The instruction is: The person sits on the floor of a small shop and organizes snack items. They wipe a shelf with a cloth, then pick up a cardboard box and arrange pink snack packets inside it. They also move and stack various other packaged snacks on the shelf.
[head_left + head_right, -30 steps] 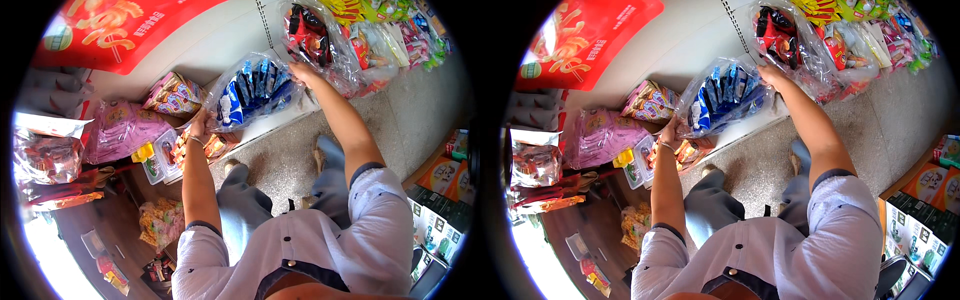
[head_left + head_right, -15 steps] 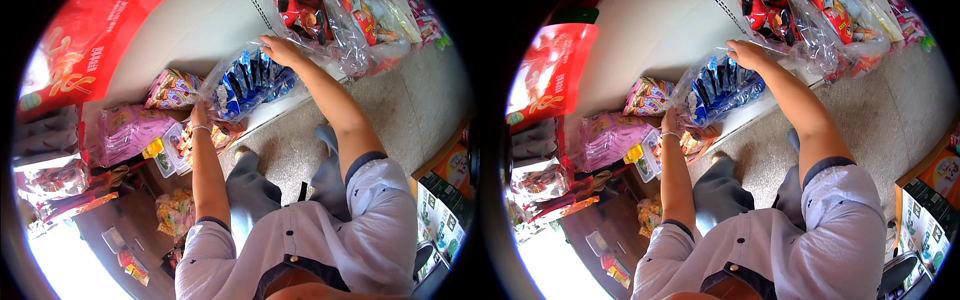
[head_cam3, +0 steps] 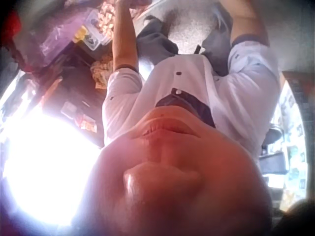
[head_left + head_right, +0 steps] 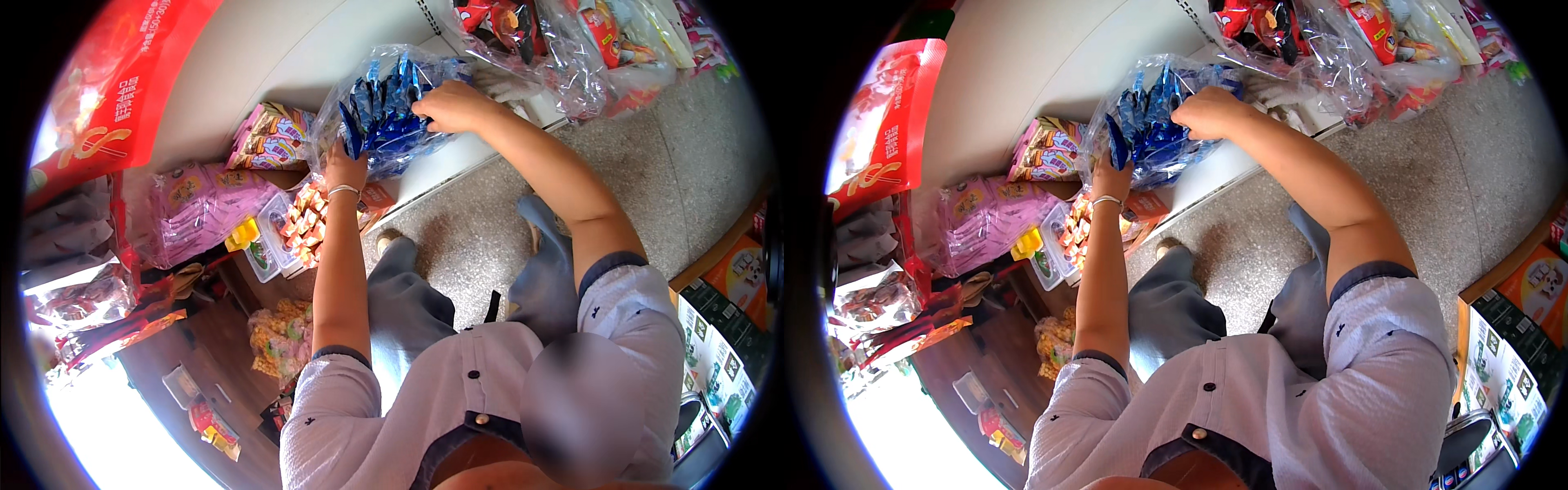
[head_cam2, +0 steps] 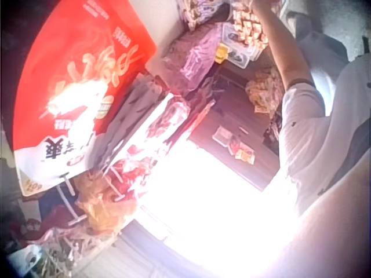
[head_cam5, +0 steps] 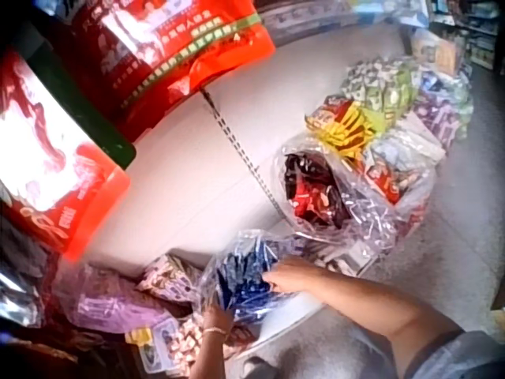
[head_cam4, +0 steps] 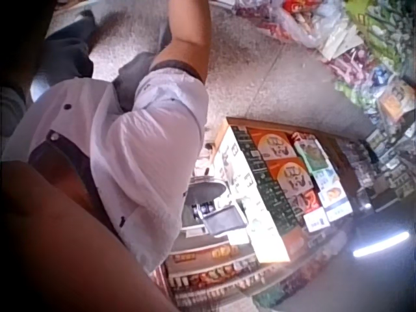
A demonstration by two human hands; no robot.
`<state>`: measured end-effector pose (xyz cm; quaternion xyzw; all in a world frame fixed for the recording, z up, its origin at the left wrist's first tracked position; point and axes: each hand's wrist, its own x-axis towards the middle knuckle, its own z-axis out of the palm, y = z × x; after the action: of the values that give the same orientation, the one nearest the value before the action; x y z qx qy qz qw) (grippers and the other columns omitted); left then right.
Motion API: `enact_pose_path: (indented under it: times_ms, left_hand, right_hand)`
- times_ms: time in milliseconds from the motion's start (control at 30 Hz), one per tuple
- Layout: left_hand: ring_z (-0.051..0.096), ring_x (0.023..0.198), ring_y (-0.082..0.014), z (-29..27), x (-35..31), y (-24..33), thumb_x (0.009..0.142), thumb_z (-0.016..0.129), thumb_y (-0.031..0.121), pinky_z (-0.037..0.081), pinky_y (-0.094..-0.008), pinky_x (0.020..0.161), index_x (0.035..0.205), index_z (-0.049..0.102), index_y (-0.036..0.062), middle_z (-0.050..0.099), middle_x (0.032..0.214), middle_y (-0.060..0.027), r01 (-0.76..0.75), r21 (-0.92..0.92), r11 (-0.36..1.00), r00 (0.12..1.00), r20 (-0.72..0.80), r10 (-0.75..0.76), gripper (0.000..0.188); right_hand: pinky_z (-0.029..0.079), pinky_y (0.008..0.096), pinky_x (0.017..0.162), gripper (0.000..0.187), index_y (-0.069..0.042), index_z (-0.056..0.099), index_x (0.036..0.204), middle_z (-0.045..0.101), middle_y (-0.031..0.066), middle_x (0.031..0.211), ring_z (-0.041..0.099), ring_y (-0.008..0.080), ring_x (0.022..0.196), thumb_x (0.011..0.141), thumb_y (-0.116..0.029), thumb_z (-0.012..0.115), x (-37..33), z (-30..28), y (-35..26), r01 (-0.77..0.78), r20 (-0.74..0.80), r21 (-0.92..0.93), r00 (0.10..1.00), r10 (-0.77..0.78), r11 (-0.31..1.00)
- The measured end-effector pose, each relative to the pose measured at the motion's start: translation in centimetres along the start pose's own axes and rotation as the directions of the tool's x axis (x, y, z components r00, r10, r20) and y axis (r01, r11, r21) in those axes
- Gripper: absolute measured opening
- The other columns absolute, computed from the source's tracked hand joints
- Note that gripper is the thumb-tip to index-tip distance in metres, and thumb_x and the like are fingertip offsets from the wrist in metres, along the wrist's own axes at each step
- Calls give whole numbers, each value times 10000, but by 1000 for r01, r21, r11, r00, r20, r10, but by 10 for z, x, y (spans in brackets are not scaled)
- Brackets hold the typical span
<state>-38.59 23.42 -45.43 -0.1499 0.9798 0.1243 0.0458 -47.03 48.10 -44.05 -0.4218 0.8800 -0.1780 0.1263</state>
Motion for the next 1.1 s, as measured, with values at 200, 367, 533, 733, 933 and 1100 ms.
enact_pose_path:
  times_ms: [200, 367, 533, 733, 933, 1100]
  left_hand:
    - [564, 954, -375, 0, 1, 0, 803, 550, 344, 446, -447, 809, 1194, 471, 69, 577, 1054, -215, 39, -26, 999, 995, -86, -41, 485]
    - [572, 924, -398, -17, 19, 9, 843, 480, 376, 442, -479, 791, 1121, 544, 78, 614, 968, -222, 228, -115, 967, 967, -87, -238, 412]
    - [536, 1025, -369, 10, 27, 16, 818, 533, 329, 420, -427, 870, 1286, 396, 61, 546, 1121, -228, -135, -289, 948, 986, -130, 101, 557]
    - [511, 1046, -353, 6, 11, -13, 776, 583, 187, 403, -397, 902, 1248, 415, 6, 532, 1134, -214, -245, -240, 939, 949, -258, 182, 532]
    - [504, 1011, -350, -25, 0, -33, 733, 611, 190, 382, -407, 894, 1180, 486, 44, 556, 1076, -178, -224, -135, 965, 831, -544, 117, 487]
    - [511, 1049, -393, 16, 10, -33, 728, 650, 350, 400, -415, 904, 1159, 458, -40, 543, 1105, -256, 97, -399, 912, 952, -229, -202, 612]
  right_hand:
    - [497, 417, 688, 207, -44, 654, 861, 647, 127, 896, 621, 311, 838, 719, -192, 629, 1, 10, 11, -202, 47, -17, 978, 203, 979]
    - [503, 403, 706, 213, -54, 671, 916, 645, 116, 976, 621, 297, 892, 747, -119, 558, 2, 4, 0, -294, 255, -171, 909, 331, 940]
    - [504, 398, 716, 215, -50, 671, 909, 646, 106, 990, 619, 290, 911, 734, -76, 549, -1, 15, -1, -322, 236, -184, 903, 359, 929]
    - [504, 392, 720, 197, -41, 670, 887, 648, 125, 953, 621, 310, 883, 723, -92, 573, -2, 18, 0, -335, 178, -144, 917, 358, 931]
    - [501, 388, 742, 221, -34, 665, 917, 641, 146, 970, 617, 317, 909, 730, -130, 596, -4, 21, 5, -382, 215, -218, 879, 426, 898]
    - [479, 420, 788, 250, -75, 641, 981, 627, 159, 999, 594, 330, 954, 791, -224, 579, -18, 9, 34, -571, 40, -136, 813, 580, 810]
